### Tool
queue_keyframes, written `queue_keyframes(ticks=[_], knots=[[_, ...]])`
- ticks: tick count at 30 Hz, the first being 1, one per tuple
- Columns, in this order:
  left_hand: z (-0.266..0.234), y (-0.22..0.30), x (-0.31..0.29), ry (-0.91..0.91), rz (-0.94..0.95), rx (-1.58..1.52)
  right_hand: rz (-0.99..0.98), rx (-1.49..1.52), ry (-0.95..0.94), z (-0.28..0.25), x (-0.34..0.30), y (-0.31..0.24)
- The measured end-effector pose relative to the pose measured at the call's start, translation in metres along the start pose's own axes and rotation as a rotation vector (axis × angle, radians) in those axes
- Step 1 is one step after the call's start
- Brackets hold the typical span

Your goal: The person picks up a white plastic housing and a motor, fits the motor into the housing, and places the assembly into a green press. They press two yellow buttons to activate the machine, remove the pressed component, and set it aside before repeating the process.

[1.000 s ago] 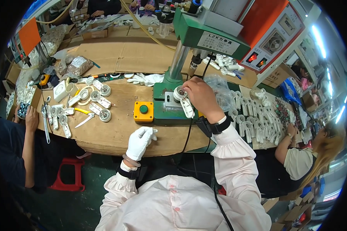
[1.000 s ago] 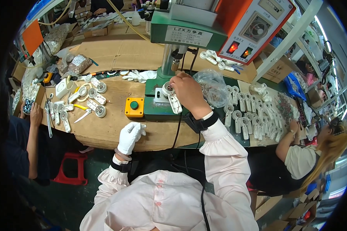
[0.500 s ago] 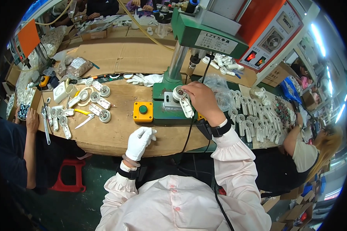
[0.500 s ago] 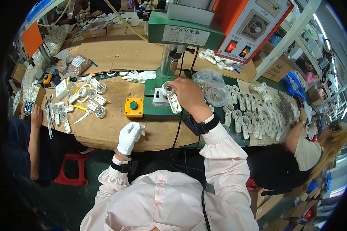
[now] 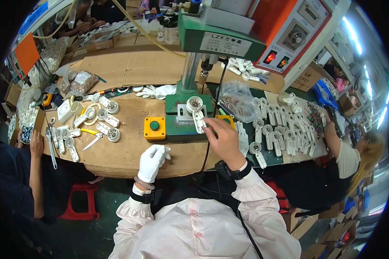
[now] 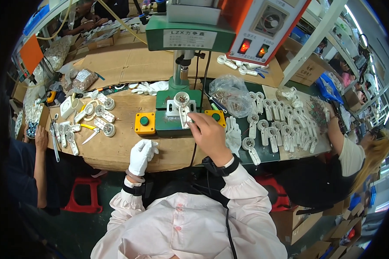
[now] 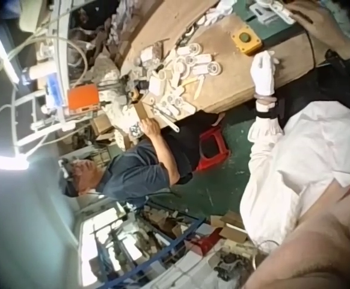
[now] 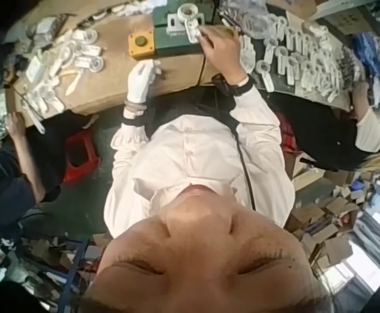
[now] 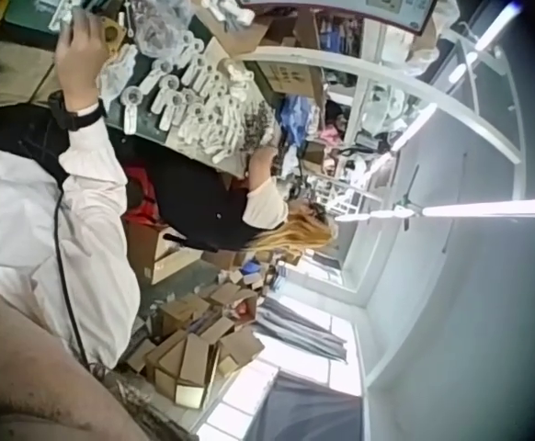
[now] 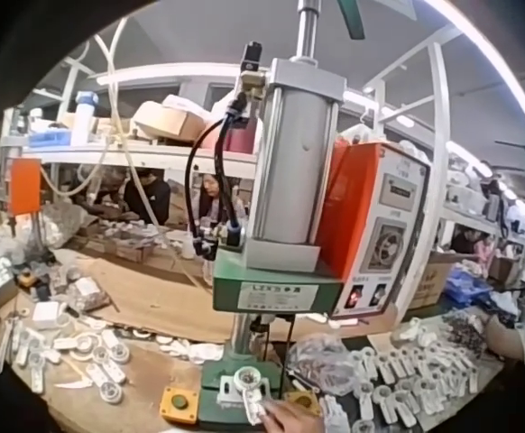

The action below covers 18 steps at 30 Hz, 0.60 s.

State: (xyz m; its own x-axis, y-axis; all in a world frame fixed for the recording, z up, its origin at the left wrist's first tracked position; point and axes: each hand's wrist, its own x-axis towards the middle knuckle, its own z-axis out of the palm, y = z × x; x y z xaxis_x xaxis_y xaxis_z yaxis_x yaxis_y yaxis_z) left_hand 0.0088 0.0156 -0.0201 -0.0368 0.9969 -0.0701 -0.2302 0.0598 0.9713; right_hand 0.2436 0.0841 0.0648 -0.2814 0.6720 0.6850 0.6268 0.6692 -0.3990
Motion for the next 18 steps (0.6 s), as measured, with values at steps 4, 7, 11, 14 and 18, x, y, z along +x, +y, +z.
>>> queue_keyframes(ticks=[4, 7, 11, 14, 18], knots=[[0.001, -0.002, -0.001, 0.015, 0.016, 0.026, -0.012, 0.013, 0.033, 0.003, -0.003, -0.001], [0.003, -0.002, 0.0, 0.01, 0.009, 0.04, -0.003, 0.017, 0.037, 0.002, -0.004, -0.003], [0.0, -0.008, 0.004, 0.005, 0.005, 0.058, -0.04, -0.002, 0.105, 0.011, -0.004, 0.002], [-0.004, -0.012, 0.005, 0.046, 0.033, 0.084, 0.007, -0.002, 0.149, 0.003, -0.011, -0.003], [-0.001, -0.016, 0.01, 0.067, 0.084, 0.074, -0.003, -0.01, 0.214, -0.025, -0.036, 0.012]])
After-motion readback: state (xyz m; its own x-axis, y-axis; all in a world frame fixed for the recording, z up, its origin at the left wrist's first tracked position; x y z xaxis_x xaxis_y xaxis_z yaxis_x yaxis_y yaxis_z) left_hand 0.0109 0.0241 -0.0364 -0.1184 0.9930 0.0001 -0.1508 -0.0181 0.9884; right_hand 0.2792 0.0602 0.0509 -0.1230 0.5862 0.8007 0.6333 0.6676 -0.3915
